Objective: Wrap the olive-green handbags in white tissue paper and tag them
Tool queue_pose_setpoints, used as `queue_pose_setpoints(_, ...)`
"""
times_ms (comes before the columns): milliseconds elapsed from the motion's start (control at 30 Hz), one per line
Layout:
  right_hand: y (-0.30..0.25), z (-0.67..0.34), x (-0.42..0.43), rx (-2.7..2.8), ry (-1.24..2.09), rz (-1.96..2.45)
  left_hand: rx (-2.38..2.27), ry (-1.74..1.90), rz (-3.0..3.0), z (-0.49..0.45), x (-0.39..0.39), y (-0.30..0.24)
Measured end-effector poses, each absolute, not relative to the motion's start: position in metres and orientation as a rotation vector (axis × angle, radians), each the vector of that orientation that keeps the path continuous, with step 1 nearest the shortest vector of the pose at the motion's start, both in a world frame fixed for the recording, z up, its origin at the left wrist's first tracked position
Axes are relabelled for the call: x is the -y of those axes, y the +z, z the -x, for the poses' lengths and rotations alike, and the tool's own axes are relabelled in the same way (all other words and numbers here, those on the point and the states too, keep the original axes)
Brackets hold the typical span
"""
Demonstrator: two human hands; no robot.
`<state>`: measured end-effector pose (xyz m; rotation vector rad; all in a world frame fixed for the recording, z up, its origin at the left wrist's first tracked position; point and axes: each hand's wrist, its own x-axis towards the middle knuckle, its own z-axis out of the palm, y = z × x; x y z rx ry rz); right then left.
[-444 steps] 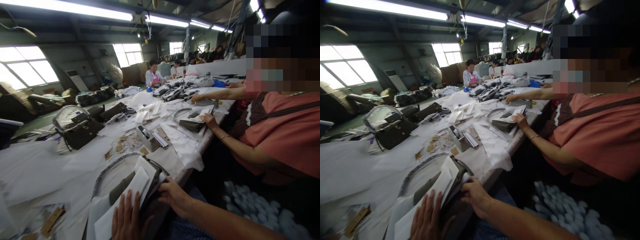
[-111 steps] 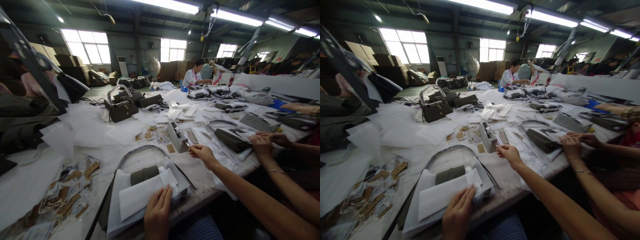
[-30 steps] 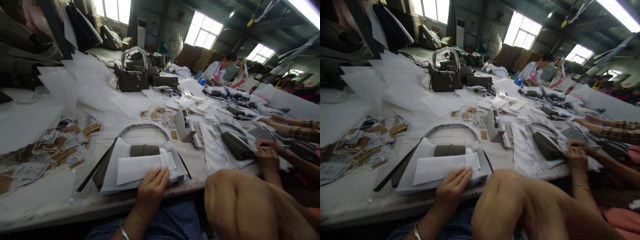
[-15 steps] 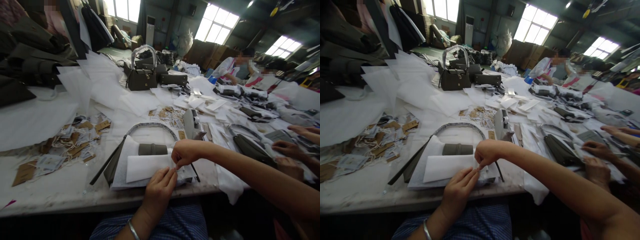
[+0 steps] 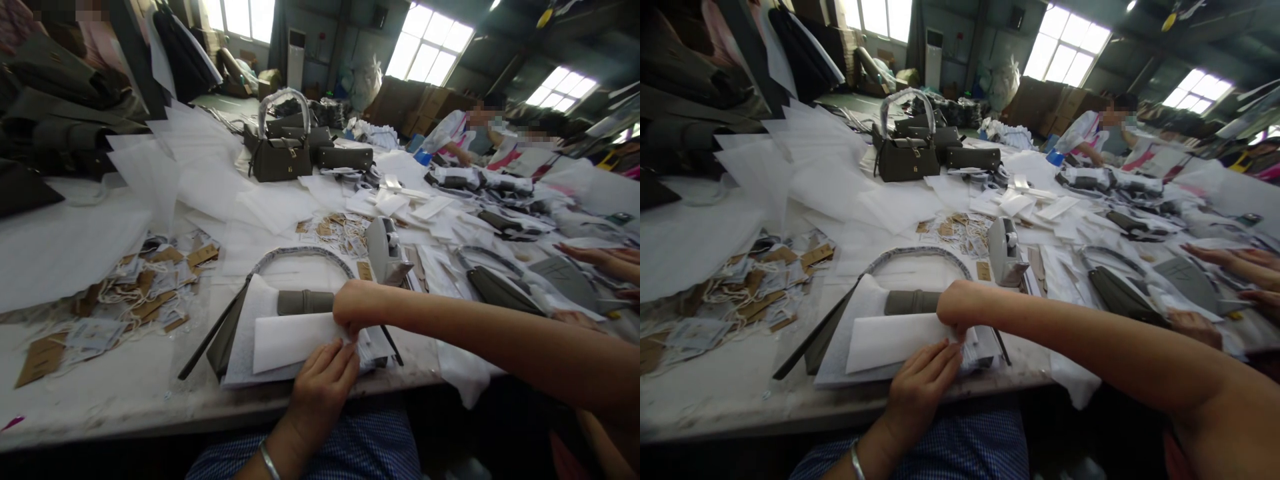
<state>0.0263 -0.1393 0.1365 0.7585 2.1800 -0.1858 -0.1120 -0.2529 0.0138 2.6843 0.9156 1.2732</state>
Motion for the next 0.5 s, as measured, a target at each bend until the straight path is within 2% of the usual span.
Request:
queue_pose_setpoints(233,0.130,-0.032,0.127,-2.255,-0.167,-0.660,-0.931,1.259,-2.634,0.110,0.255,0.017)
queue_pose_setpoints(500,0.129,-0.048,0.124,-2.342,-0.262,-0.840,-0.923,1.250,-2.654,0.109,0.252,0.016)
